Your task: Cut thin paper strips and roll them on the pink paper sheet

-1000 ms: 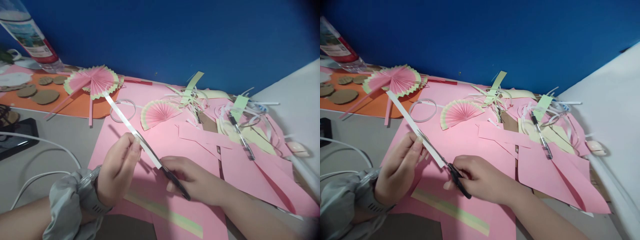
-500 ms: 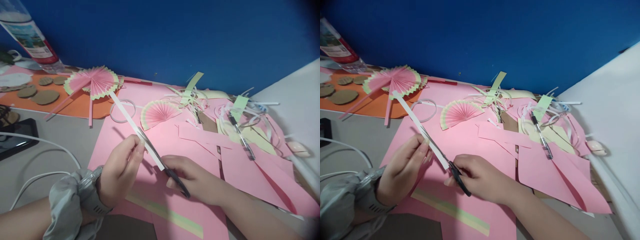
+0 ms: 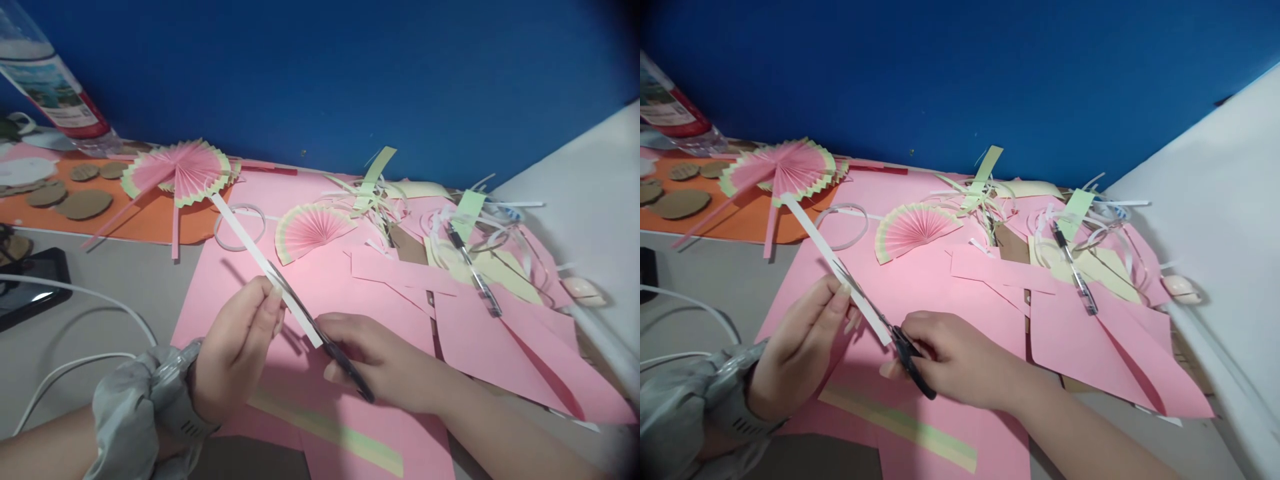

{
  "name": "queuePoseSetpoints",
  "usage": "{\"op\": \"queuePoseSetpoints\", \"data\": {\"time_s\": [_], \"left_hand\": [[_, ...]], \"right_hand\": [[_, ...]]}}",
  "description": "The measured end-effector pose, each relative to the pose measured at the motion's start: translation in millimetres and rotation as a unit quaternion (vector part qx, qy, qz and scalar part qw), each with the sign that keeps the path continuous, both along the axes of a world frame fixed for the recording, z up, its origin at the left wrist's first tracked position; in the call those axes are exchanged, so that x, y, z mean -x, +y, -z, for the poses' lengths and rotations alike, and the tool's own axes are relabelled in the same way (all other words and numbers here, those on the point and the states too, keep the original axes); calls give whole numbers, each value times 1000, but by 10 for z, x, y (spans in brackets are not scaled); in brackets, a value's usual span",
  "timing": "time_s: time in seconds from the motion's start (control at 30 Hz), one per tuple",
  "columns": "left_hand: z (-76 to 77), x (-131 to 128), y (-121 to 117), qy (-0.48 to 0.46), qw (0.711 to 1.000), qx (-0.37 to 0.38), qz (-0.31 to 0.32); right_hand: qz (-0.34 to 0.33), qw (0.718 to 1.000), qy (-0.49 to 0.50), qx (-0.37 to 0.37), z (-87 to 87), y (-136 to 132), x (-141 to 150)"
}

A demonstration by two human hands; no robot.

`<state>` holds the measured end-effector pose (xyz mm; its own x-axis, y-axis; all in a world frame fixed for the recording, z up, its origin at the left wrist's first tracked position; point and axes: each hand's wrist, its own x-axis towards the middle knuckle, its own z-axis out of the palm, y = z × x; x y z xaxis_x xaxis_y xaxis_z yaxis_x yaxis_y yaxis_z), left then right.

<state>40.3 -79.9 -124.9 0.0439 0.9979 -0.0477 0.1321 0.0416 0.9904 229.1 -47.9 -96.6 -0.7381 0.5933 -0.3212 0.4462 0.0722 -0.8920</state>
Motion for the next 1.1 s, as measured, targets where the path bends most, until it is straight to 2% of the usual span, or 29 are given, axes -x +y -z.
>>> {"op": "queuePoseSetpoints", "data": {"time_s": [0.47, 1.1], "left_hand": [[38, -27, 20, -2, 1000, 16, 9], [8, -18, 23, -10, 999, 28, 27]], "right_hand": [[11, 999, 24, -18, 27, 1, 7], [2, 1000, 0, 4, -2, 8, 13]]}}
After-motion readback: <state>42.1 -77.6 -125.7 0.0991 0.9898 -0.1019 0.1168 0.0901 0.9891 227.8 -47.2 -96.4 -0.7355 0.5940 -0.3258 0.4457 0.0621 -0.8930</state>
